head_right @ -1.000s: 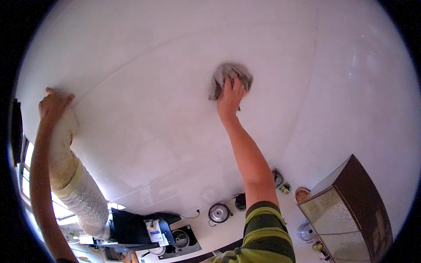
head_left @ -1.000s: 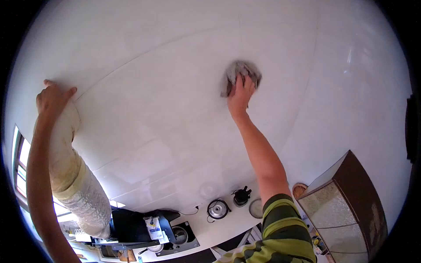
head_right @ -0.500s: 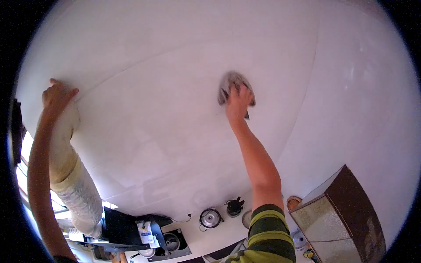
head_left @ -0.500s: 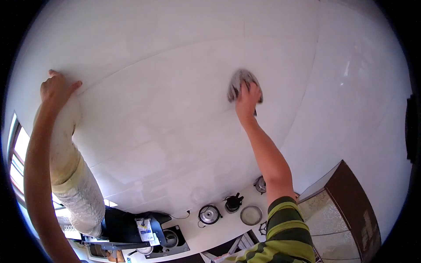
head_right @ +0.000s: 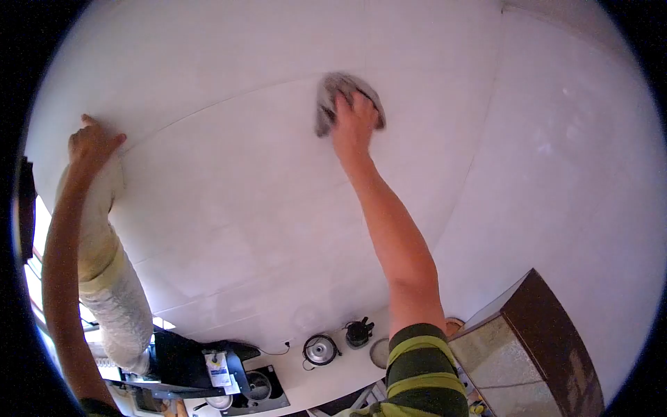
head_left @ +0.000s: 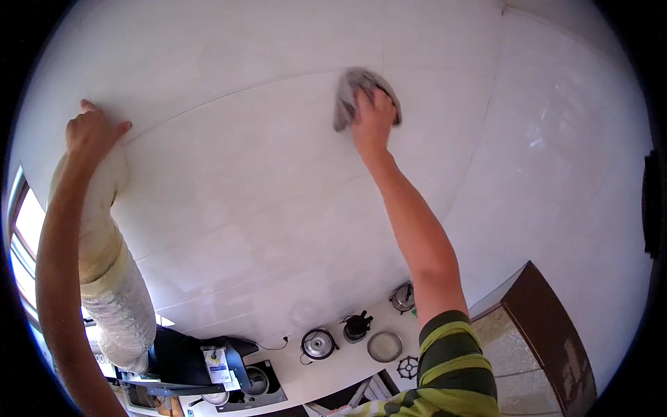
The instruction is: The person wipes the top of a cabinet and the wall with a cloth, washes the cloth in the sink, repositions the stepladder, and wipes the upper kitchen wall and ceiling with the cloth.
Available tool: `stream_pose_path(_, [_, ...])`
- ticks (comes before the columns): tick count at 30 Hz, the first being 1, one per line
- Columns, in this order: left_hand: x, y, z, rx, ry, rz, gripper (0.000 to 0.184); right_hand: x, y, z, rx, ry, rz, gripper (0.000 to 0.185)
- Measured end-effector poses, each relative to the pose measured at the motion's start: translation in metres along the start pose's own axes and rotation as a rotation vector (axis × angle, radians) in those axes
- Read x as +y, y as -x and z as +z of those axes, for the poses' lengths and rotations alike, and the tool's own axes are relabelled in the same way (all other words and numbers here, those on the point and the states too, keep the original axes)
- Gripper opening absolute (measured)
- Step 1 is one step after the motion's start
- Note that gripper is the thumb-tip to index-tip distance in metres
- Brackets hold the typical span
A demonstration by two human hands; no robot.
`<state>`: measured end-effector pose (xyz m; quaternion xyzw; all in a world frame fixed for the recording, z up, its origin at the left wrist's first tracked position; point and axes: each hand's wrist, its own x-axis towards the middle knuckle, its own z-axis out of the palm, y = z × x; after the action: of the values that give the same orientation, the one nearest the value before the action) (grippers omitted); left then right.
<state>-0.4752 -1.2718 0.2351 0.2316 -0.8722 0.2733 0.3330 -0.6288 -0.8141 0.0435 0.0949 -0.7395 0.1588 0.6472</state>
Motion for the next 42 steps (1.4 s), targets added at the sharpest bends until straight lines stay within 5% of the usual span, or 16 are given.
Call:
stream_pose_path(4, [0.001,0.010,-0.011,-0.019,0.038,-0.023,0.116,-0.030,-0.018,-0.006,-0.136,-0.123,-0.241,0.044])
stream_pose_path(6, [0.005,0.013,-0.026,-0.068,-0.034,-0.035,0.113,-0.020,-0.035,-0.020,-0.512,-0.175,0.074,0.046])
stream_pose_path(8, [0.005,0.014,-0.027,-0.081,-0.073,-0.001,0.105,0.008,-0.037,0.027,0.087,-0.085,0.316,0.058])
stream_pose_path(11, [-0.003,0.001,0.001,-0.012,-0.191,0.062,0.093,-0.048,-0.047,0.055,0.208,0.087,0.455,0.063])
stream_pose_path(13, [-0.003,0.013,-0.018,-0.073,-0.118,0.030,0.103,-0.137,-0.043,0.036,0.206,-0.567,0.408,0.059])
stream_pose_path(14, [-0.001,0.015,-0.025,-0.112,-0.027,0.032,0.115,-0.186,-0.040,0.035,0.180,-0.616,0.378,0.051])
stream_pose_path(15, [-0.001,0.014,-0.025,-0.113,-0.034,0.031,0.115,-0.222,-0.024,0.050,0.151,-0.060,0.028,0.048])
stream_pose_path(18, [0.004,0.007,-0.018,-0.140,-0.140,-0.007,0.089,-0.331,-0.003,0.041,-0.189,-0.306,-0.278,0.044])
stream_pose_path(22, [-0.010,-0.004,-0.013,-0.147,-0.230,0.089,0.080,-0.331,0.007,0.054,-0.034,-0.551,-0.593,0.038])
stream_pose_path(24, [-0.019,-0.004,-0.013,-0.154,-0.220,0.133,0.075,-0.290,-0.009,0.043,-0.303,-0.443,-0.650,0.037])
stream_pose_path(26, [-0.018,-0.008,-0.009,-0.171,-0.170,0.117,0.069,-0.239,-0.038,0.050,-0.031,-0.363,-0.489,0.041])
stream_pose_path(28, [-0.018,-0.004,-0.008,-0.193,-0.150,0.097,0.067,-0.202,-0.081,0.033,-0.273,-0.152,-0.029,0.060])
stream_pose_path(31, [-0.017,-0.004,-0.006,-0.203,-0.113,0.086,0.063,-0.182,-0.163,0.055,0.375,0.149,0.294,0.057])
stream_pose_path(34, [-0.016,-0.002,-0.006,-0.202,-0.161,0.118,0.062,-0.238,-0.216,0.050,0.417,0.137,0.436,0.056])
stream_pose_path(39, [-0.019,0.007,-0.010,-0.160,-0.200,0.135,0.065,-0.380,-0.221,0.037,0.193,-0.327,-0.483,0.052])
stream_pose_path(42, [-0.030,0.009,-0.020,-0.196,-0.101,0.223,0.071,-0.396,-0.220,0.033,-0.004,-0.391,-0.666,0.057])
